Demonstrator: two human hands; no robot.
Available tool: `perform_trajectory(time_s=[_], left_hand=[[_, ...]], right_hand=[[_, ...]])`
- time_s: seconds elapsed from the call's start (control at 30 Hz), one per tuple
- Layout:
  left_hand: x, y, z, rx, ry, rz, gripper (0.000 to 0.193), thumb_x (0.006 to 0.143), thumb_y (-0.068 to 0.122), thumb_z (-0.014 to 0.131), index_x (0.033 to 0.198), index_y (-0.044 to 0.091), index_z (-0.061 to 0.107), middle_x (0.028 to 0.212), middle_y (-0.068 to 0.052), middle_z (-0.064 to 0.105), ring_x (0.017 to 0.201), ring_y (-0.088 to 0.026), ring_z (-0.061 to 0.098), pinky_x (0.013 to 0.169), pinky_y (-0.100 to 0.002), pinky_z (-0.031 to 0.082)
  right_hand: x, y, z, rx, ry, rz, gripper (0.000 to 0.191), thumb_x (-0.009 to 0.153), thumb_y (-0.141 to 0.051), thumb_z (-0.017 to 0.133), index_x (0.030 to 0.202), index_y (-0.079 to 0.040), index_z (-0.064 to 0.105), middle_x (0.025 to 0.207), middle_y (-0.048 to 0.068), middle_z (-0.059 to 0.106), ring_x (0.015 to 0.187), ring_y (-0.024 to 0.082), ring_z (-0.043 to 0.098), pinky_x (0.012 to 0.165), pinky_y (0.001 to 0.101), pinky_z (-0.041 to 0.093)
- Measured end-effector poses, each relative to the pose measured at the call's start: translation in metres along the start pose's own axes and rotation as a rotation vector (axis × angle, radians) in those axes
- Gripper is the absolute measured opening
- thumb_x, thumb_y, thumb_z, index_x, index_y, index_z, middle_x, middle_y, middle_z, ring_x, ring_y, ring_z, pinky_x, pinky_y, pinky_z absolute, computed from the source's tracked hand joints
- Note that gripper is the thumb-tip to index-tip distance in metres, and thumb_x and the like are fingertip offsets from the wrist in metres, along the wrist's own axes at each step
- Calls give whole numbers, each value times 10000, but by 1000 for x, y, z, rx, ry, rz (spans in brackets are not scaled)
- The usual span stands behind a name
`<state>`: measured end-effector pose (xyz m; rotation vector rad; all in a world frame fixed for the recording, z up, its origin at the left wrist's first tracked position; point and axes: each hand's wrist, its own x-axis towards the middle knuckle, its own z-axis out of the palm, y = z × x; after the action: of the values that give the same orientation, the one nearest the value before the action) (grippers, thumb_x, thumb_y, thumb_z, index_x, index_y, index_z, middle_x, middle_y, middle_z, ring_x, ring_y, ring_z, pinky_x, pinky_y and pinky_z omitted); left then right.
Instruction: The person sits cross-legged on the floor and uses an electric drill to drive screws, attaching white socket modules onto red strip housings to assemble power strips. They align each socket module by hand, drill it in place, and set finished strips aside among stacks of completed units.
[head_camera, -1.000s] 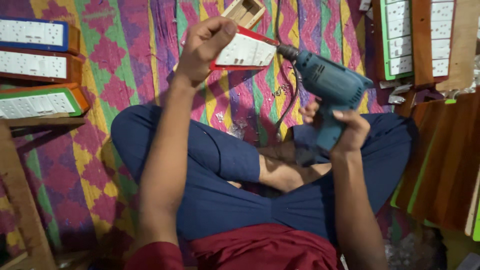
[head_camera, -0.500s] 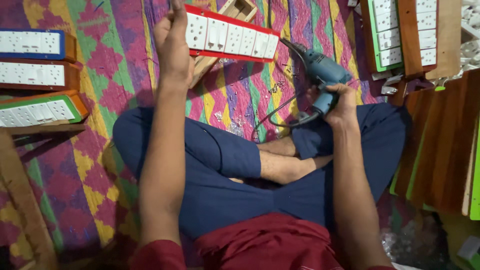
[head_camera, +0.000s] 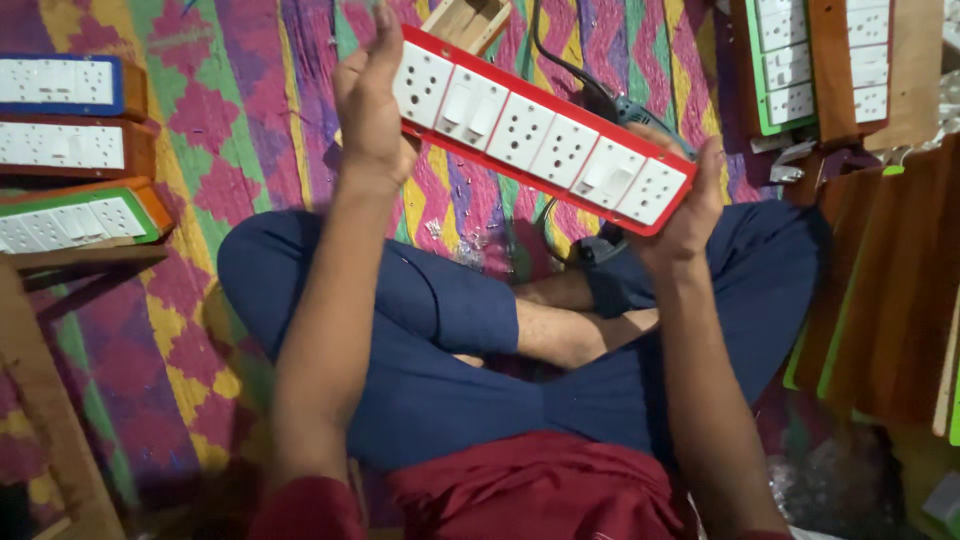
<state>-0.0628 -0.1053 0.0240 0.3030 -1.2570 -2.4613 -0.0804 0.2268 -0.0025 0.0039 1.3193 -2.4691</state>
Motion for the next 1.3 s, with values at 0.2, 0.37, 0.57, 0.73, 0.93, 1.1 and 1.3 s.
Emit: perform_trajectory(time_s=[0.2,0.37,0.57,0.73,0.93,1.1,1.3], left_hand=[[-10,-18,9,515,2,259,547,1123,450,540,691,120,474,632,66,465,585,-43,384,550,-281,296],[-11,-27,11,693,20,302,595,1128,451,507,651,106,425,587,66,415,559,-54,354,541,-299,278],[-5,-29,3,465,91,-1,596,1074,535,499,642,124,519,617,56,508,577,-74,445,575,-316,367],[1,-36,-4,528,142,6,628,1052,546,497,595,115,502,581,33,514,539,-74,468,558,-292,384],[8,-35,-12,238,-73,-70,290,1011,304,608,831,83,663,758,16,584,697,-93,569,685,-308,479],[4,-35,-4,451,36,-31,465,1136,374,502,789,74,580,722,0,549,659,-108,520,627,-297,436],[-8,-33,19,1024,-166,570,209,1074,209,672,1169,24,663,1065,-65,660,943,-173,703,798,-309,600]], right_hand=[[-23,-21,11,179,-34,36,865,977,-701,513,1313,87,634,1206,199,726,1087,323,733,963,447,610],[-24,-15,-1,-34,101,-89,522,1139,-480,594,1187,38,635,1057,209,723,911,296,747,842,418,636],[-23,-11,-10,-36,111,-147,506,1134,-438,561,1131,57,666,1029,199,737,816,265,747,766,372,634],[-28,-6,-13,-98,105,-202,490,1151,-414,591,1085,63,683,913,186,730,757,241,730,715,355,623],[-26,-3,-21,-127,134,-243,498,1118,-415,622,1002,62,704,899,162,727,760,244,726,716,370,618],[-29,-7,-18,-162,152,-323,496,1123,-398,640,1030,84,711,929,148,727,742,223,718,703,343,604],[-36,-1,-5,-345,170,-501,557,1129,-428,621,1112,118,735,912,121,725,728,151,682,679,276,562]])
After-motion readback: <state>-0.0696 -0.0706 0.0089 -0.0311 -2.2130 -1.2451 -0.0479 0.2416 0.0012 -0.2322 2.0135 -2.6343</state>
